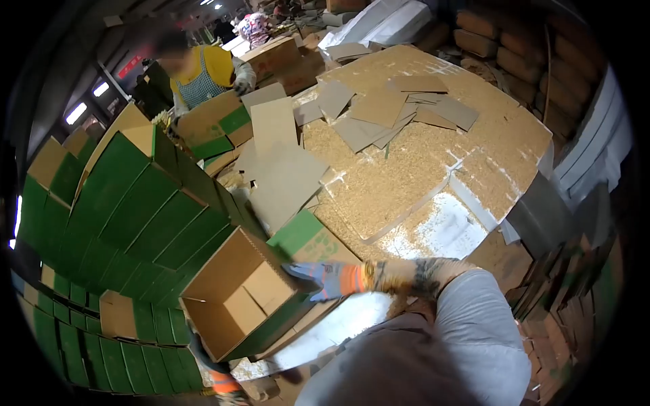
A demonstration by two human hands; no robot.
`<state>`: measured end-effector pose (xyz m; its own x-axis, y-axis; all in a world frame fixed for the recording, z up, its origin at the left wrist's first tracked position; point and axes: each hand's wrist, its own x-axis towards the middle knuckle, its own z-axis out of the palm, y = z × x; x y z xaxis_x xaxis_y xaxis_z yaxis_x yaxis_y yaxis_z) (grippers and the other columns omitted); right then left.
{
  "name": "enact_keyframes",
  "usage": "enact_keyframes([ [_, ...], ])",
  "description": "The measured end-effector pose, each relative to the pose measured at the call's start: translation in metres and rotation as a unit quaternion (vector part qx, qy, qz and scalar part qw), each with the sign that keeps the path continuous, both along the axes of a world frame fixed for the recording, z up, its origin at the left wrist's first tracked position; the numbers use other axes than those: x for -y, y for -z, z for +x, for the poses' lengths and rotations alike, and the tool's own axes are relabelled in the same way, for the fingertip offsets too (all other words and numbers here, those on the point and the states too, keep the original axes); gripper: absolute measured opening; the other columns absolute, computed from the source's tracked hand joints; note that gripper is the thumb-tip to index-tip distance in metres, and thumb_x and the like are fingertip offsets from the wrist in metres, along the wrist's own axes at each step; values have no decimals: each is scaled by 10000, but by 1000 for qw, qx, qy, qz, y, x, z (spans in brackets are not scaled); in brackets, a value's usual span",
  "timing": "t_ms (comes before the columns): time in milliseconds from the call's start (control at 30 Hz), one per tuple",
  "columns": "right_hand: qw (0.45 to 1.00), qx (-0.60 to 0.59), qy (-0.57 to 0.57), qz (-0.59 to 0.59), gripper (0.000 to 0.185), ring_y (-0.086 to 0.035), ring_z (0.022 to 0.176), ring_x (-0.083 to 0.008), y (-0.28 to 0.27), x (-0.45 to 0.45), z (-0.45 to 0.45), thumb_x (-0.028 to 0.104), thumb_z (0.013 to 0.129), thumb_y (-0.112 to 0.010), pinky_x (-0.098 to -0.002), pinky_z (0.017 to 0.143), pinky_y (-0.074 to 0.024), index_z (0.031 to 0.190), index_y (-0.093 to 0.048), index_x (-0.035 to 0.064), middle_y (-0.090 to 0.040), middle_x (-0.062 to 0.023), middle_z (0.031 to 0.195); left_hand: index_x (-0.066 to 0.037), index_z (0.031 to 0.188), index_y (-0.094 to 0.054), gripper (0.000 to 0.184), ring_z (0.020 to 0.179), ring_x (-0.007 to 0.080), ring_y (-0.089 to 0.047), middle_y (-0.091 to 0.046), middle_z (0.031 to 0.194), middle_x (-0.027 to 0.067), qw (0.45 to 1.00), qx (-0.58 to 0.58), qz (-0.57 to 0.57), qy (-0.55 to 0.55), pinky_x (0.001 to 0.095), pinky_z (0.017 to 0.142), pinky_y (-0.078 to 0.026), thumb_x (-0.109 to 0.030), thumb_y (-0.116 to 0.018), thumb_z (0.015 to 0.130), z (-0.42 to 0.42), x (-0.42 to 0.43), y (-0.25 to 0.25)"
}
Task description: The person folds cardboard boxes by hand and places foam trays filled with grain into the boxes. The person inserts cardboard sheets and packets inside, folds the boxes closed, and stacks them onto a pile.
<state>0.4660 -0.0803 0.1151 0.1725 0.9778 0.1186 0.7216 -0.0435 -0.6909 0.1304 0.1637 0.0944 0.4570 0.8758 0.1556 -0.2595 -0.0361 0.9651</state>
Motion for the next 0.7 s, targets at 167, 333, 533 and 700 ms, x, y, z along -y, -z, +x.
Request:
enact_keyframes([
  [167, 974, 142, 147, -99, 611, -524, 1072, -280, 58, -10, 103, 451, 798, -603, -406, 866, -431, 1254, -468, 68, -514, -139, 1221, -36, 1417, -309, 670, 1159, 184, -472, -433, 1356, 91, 980, -190, 31, 56, 277, 942, -391, 44, -440, 765, 56, -5, -64],
  [333, 889, 344, 281, -110, 454, -498, 1018, -242, 98, 42, 95, 410, 812, -564, -399, 834, -385, 1151, -531, 109, -537, -93, 1086, -19, 1354, -414, 633, 1053, 176, -530, -544, 1226, 75, 968, -227, -11, 108, 270, 880, -425, 38, -456, 724, 66, -31, -86],
  [533, 955, 99, 183, -212, 550, -482, 1088, -296, 72, 112, 48, 534, 775, -591, -410, 942, -350, 1116, -571, 103, -539, -123, 1100, -16, 1345, -424, 610, 1074, 196, -528, -546, 1233, 89, 961, -262, 8, 84, 280, 884, -430, 31, -460, 738, 60, -18, -79],
  [700, 856, 353, 374, 49, 508, -542, 1051, -344, 100, 127, 124, 455, 835, -568, -424, 909, -424, 1164, -566, 67, -589, -161, 1128, -17, 1359, -401, 582, 1060, 182, -534, -532, 1240, 83, 963, -250, -29, 95, 275, 871, -450, 65, -470, 787, 48, -34, -60],
])
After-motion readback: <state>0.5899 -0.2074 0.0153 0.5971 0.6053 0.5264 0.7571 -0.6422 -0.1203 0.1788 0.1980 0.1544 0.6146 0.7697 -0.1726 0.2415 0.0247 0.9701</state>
